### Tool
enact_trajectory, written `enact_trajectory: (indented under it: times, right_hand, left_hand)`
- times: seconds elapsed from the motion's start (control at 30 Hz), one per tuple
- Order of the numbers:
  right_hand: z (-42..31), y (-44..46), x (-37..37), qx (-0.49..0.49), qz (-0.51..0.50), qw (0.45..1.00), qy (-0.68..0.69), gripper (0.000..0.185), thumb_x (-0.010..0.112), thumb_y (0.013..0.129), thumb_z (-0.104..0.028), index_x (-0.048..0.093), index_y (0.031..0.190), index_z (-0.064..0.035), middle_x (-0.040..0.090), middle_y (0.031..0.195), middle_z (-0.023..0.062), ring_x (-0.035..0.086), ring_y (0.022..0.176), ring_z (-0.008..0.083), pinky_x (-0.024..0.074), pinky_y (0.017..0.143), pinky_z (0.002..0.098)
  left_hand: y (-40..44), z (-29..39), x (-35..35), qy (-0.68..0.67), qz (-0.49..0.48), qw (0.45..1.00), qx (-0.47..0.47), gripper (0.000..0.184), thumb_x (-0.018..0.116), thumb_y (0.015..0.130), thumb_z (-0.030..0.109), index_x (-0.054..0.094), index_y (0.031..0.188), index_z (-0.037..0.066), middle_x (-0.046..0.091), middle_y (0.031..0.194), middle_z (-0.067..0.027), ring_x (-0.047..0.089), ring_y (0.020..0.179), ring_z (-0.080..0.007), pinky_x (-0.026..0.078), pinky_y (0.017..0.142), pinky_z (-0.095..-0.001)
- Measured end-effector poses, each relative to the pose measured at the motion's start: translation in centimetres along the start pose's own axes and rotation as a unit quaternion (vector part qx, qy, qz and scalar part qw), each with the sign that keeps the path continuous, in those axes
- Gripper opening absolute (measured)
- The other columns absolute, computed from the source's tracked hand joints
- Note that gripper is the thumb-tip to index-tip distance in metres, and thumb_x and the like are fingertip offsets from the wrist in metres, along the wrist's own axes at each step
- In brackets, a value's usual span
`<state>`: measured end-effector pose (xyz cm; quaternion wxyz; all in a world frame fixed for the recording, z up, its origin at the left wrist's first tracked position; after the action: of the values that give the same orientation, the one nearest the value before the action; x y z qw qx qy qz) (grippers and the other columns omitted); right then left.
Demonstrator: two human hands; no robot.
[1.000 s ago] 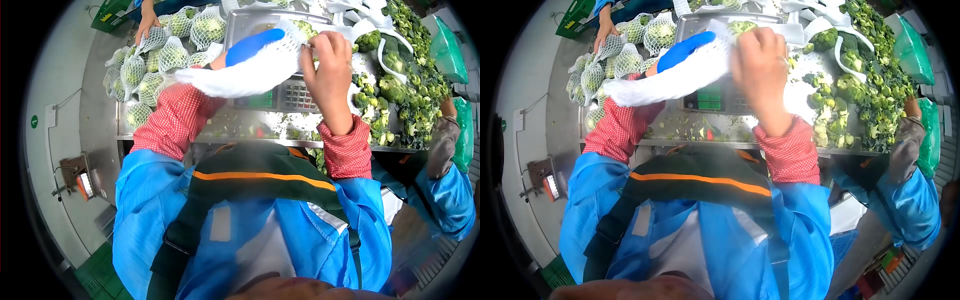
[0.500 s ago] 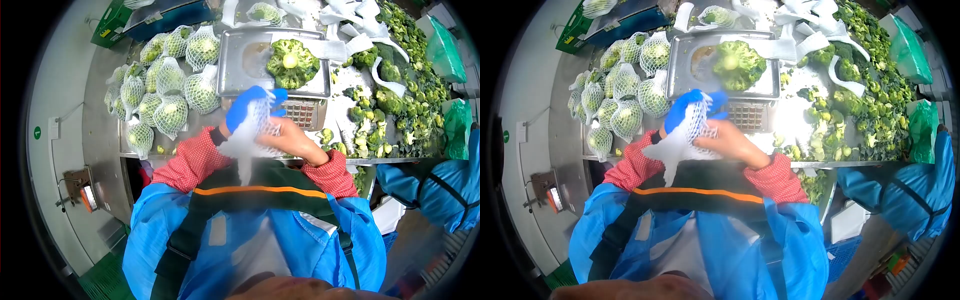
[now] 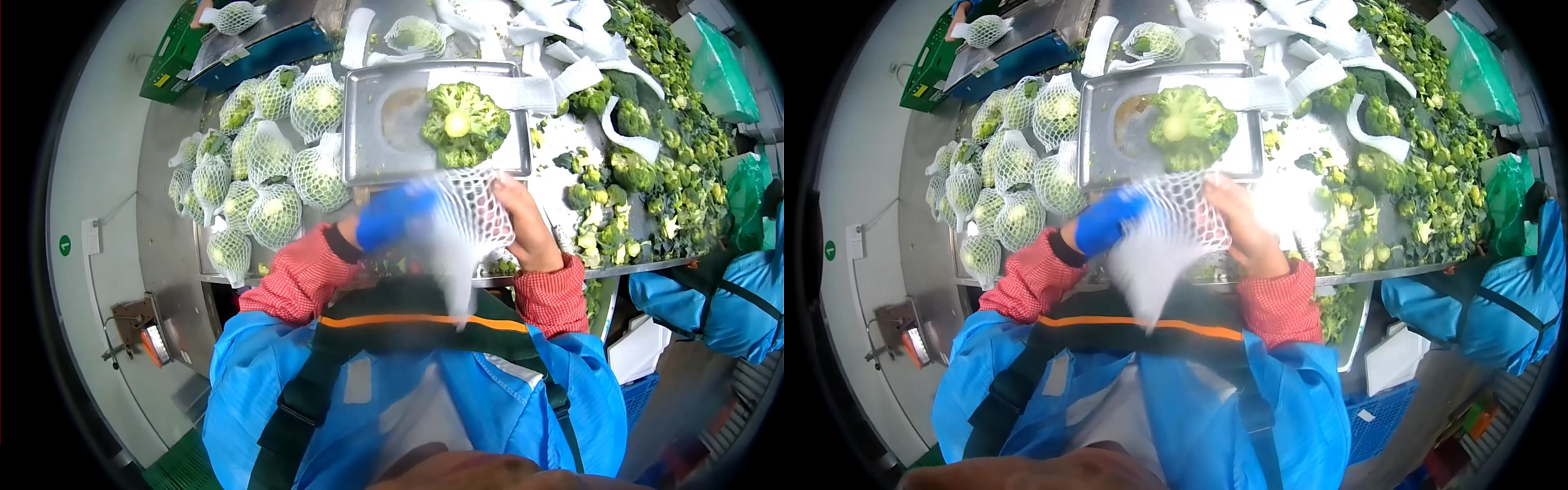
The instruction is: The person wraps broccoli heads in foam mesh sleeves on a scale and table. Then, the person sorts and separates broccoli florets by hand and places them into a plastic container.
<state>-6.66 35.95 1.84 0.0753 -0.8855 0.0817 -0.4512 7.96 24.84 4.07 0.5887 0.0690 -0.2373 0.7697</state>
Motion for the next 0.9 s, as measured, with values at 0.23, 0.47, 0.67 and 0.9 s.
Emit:
enact_trajectory:
  times: [0.23,0.47,0.67,0.9]
  right_hand:
    - [-1.2,-0.4,1.6,0.048,0.074,0.966,-0.244,0.044,0.061,0.086,-0.006,0.048,0.126,0.0002,0.062,0.109,0.0073,0.059,0.096,0.0109,0.0492,0.081,0.024]
    - [-6.6,2.2,-3.7,-0.207,0.293,0.843,-0.4,0.02,0.059,0.088,-0.011,0.051,0.103,0.0001,0.056,0.085,0.006,0.049,0.077,0.0095,0.0421,0.069,0.0248]
    - [-6.6,8.0,-10.5,-0.087,0.318,0.809,-0.487,0.051,0.041,0.097,-0.039,0.057,0.112,0.0063,0.062,0.099,0.0133,0.057,0.087,0.0182,0.0433,0.082,0.0302]
    - [-4.8,4.9,-7.1,-0.068,0.312,0.876,-0.362,0.048,0.039,0.099,-0.036,0.058,0.113,0.0054,0.067,0.097,0.0106,0.065,0.082,0.0161,0.0511,0.073,0.0299]
  left_hand:
    - [1.7,1.7,-2.9,0.0,0.015,0.998,0.057,0.041,0.058,0.089,0.01,0.046,0.126,0.0,0.055,0.121,-0.0092,0.053,0.111,-0.0161,0.044,0.096,-0.0313]
    - [5.8,6.3,-9.0,0.483,0.267,0.833,0.04,0.056,0.072,0.08,0.038,0.054,0.119,0.002,0.063,0.108,-0.0141,0.061,0.097,-0.0227,0.048,0.086,-0.0342]
    - [16.6,4.7,-12.9,0.478,0.156,0.858,-0.108,0.067,0.04,0.093,0.057,0.054,0.127,0.001,0.063,0.118,-0.0151,0.06,0.105,-0.0281,0.044,0.092,-0.0351]
    - [11.4,2.6,-8.5,-0.039,0.024,0.998,-0.04,0.046,0.04,0.1,0.034,0.05,0.13,0.002,0.06,0.123,-0.0084,0.061,0.105,-0.0155,0.048,0.092,-0.031]
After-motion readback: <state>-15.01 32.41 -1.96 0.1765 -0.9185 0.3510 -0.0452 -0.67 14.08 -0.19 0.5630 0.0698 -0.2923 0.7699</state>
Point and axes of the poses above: each hand's wrist, its own y-axis towards the middle knuckle, its own x-axis out of the palm, z = x × y, the point moved 4 cm from there along y, towards the middle knuckle
